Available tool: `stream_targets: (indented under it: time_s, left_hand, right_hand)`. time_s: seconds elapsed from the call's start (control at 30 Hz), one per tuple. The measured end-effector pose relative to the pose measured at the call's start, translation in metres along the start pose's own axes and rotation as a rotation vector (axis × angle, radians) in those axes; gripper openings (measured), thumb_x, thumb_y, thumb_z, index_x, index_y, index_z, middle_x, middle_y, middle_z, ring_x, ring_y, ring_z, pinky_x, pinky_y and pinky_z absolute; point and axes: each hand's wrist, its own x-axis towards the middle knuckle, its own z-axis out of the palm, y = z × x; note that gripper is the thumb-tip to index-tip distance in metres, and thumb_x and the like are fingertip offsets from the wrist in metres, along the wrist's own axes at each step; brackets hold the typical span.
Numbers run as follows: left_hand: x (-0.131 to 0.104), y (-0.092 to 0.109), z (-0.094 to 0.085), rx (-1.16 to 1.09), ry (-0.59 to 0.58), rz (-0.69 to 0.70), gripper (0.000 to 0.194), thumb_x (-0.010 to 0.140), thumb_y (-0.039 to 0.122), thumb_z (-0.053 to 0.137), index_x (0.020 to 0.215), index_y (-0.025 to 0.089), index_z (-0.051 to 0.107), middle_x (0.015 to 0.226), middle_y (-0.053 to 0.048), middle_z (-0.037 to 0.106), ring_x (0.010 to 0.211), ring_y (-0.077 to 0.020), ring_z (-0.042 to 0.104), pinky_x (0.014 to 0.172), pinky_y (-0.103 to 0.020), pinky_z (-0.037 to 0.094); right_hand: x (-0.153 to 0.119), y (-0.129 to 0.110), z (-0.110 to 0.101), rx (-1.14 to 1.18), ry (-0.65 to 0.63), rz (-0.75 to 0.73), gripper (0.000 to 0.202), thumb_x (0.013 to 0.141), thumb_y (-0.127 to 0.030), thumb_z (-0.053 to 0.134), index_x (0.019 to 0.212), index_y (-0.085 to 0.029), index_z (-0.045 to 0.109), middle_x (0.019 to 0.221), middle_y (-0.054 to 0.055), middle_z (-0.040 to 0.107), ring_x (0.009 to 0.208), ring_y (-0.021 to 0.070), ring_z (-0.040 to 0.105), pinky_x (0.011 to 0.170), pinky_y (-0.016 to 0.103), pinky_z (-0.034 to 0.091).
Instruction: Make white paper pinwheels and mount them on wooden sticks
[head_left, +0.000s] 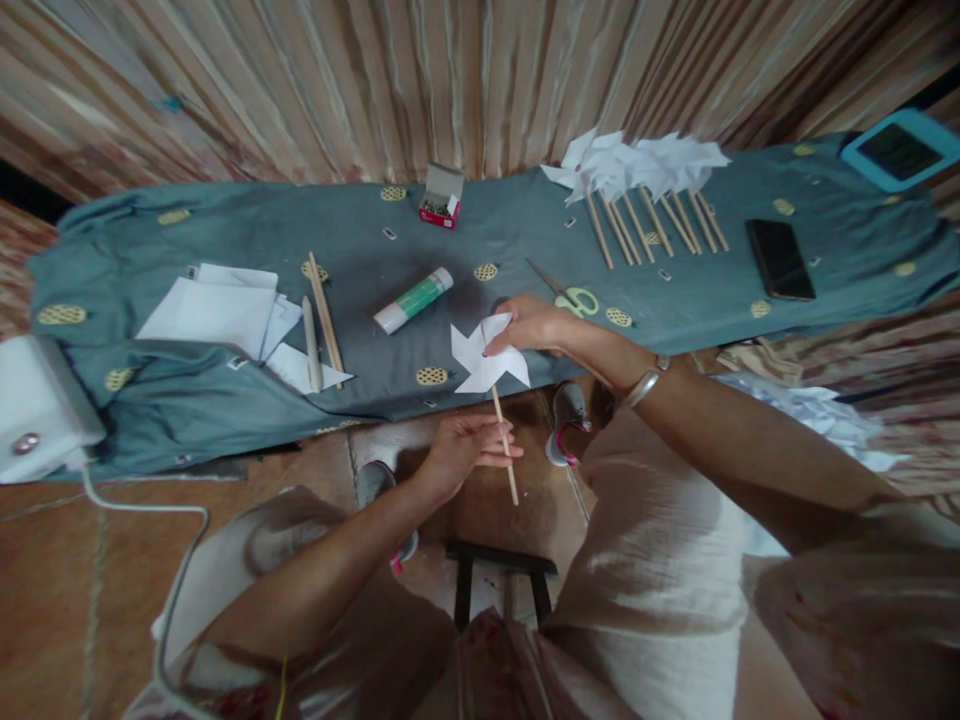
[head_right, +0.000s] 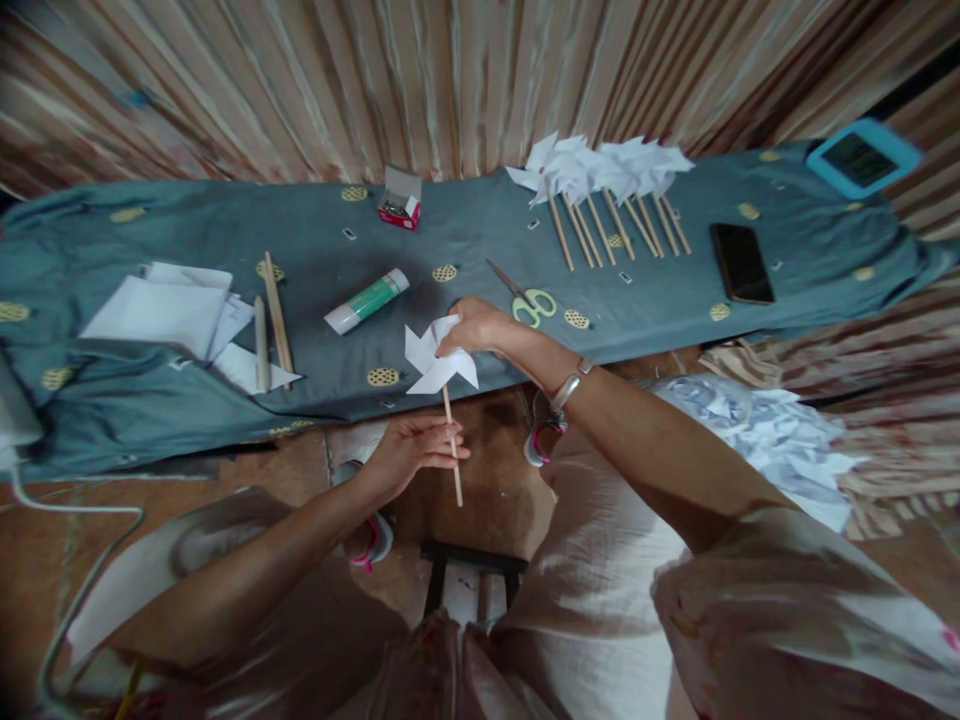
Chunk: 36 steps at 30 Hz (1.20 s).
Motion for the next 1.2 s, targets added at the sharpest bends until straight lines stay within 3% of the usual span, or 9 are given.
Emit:
stream_targets:
  time_s: [0.33, 0.5, 0.67, 0.93, 1.2]
  left_hand:
    - [-0.004, 0.007, 0.006, -0.021, 0.014, -0.018, 0.027, 0.067, 0.028, 0.086, 0.081, 0.01, 0.072, 0.074, -0.007, 0.073, 0.068, -0.0224, 0.075, 0.069, -0.035, 0.061]
    - [-0.005, 0.008, 0.007, -0.013, 0.019, -0.019, 0.027, 0.068, 0.028, 0.086, 0.082, 0.009, 0.072, 0.075, -0.007, 0.073, 0.068, -0.0224, 0.075, 0.07, -0.035, 0.062]
    - [-0.004, 0.008, 0.007, -0.002, 0.029, -0.033, 0.019, 0.073, 0.022, 0.081, 0.083, 0.009, 0.072, 0.074, -0.007, 0.073, 0.068, -0.0224, 0.075, 0.073, -0.038, 0.062]
    - [-0.003, 0.01, 0.013, -0.036, 0.049, -0.036, 0.005, 0.082, 0.008, 0.068, 0.079, 0.008, 0.071, 0.069, -0.006, 0.073, 0.061, -0.018, 0.074, 0.061, -0.028, 0.06]
    - [0.0, 0.007, 0.014, -0.04, 0.06, -0.036, 0.004, 0.081, 0.008, 0.071, 0.078, 0.008, 0.072, 0.068, -0.006, 0.074, 0.061, -0.0184, 0.074, 0.066, -0.031, 0.061]
  right_hand:
    - [0.001, -0.015, -0.003, -0.157, 0.015, 0.045, 0.031, 0.056, -0.011, 0.088, 0.054, -0.019, 0.058, 0.056, 0.0, 0.06, 0.06, 0.0166, 0.059, 0.054, 0.028, 0.045]
    - [0.004, -0.017, -0.005, -0.188, 0.004, 0.031, 0.035, 0.054, -0.008, 0.089, 0.048, -0.019, 0.057, 0.049, -0.002, 0.057, 0.051, 0.0125, 0.055, 0.05, 0.026, 0.046]
    - [0.004, -0.019, -0.004, -0.187, 0.026, 0.069, 0.036, 0.062, -0.002, 0.083, 0.043, -0.018, 0.057, 0.046, -0.001, 0.056, 0.046, 0.0103, 0.051, 0.05, 0.027, 0.046]
    - [0.005, -0.025, -0.005, -0.148, 0.021, 0.109, 0.037, 0.056, 0.003, 0.086, 0.042, -0.017, 0.058, 0.05, 0.002, 0.055, 0.059, 0.0203, 0.064, 0.062, 0.036, 0.053]
    - [0.006, -0.022, -0.003, -0.14, 0.026, 0.118, 0.038, 0.059, 0.001, 0.085, 0.041, -0.017, 0.057, 0.05, 0.003, 0.056, 0.057, 0.0189, 0.062, 0.062, 0.037, 0.053]
